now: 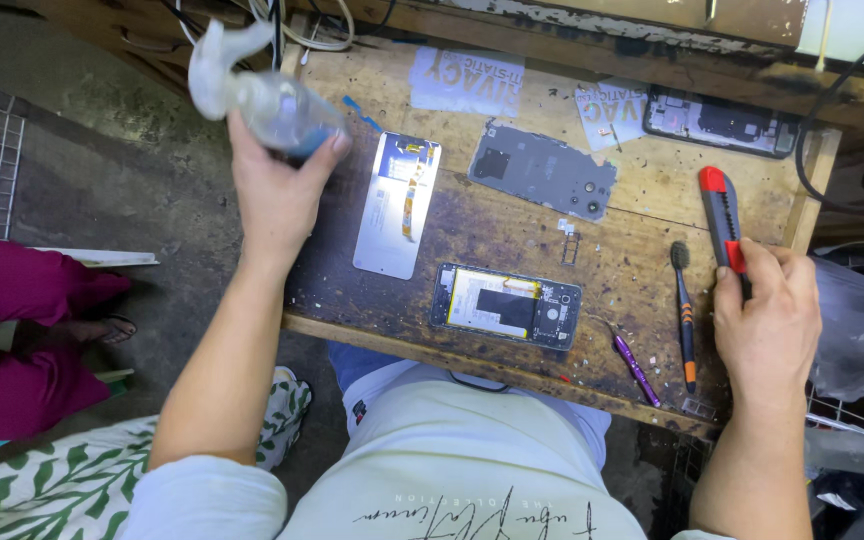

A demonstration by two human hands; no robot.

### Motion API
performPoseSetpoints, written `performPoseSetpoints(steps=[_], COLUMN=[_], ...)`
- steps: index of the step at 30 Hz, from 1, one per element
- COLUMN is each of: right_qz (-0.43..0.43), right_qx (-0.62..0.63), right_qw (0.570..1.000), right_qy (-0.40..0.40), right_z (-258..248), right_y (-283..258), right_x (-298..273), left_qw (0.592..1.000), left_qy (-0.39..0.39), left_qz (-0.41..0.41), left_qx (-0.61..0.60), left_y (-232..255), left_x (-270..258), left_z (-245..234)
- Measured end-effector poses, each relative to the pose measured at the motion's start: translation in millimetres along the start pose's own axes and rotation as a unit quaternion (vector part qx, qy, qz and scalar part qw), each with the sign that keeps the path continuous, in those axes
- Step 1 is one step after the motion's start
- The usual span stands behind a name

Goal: The person uses a screwdriver to remove screws from a disassembled smartphone lying on a wooden workbench. They then use a small metal tool to pry and disconnect internal components, including a ribbon cable, while handling the phone's internal frame and battery area.

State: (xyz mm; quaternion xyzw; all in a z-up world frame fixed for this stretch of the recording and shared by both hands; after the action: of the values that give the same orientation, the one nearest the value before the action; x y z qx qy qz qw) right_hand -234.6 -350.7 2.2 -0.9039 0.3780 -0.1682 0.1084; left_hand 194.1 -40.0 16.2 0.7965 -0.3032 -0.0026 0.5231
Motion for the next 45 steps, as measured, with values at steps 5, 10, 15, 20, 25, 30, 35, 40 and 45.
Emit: performPoseSetpoints(steps=[5,10,15,20,25,30,35,40,45], right_qz=[-0.003,0.002,0.0,0.002,-0.007,-0.006,-0.009,-0.015,-0.016], right_qx=[0.004,0.012,0.013,0.005,0.008,0.02,0.019,0.018,0.021], right_qw=[1.0,1.0,1.0,1.0,1.0,0.999,1.0,1.0,1.0], right_qy=[0.011,0.011,0.013,0.011,0.019,0.024,0.017,0.015,0.015], right_z=[0,-1,0,2,1,-1,0,1,0], right_y=[-1,0,0,3,-1,0,0,0,-2], right_x=[0,-2,-2,-4,-4,-8,-5,-7,-6], left_qw=[0.997,0.994,0.956,0.871,0.799,0.805,0.804,0.825,0.824], left_qy=[-0.06,-0.051,0.146,-0.002,-0.057,-0.055,-0.109,-0.114,-0.108], left_qz=[0.035,0.085,0.115,0.252,0.17,0.097,0.043,0.04,0.032], left_qx=[-0.026,-0.041,0.229,0.421,0.574,0.583,0.583,0.551,0.555], left_y=[-12,-2,36,65,36,11,-9,-3,-1], left_x=[43,48,2,-1,46,69,72,73,78], left_z=[31,34,3,64,132,153,158,156,162])
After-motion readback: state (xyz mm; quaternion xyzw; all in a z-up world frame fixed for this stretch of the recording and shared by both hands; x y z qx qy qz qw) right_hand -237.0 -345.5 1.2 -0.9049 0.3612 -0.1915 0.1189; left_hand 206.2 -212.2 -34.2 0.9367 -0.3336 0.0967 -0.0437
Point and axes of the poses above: each hand's wrist, its own x-axis towards the middle knuckle, its own z-axis out of the palm, y = z × x, the point moved 9 cm from there along x, towards the middle knuckle, and after that the axes turned 6 degrees about x, right-handed, at the moved point
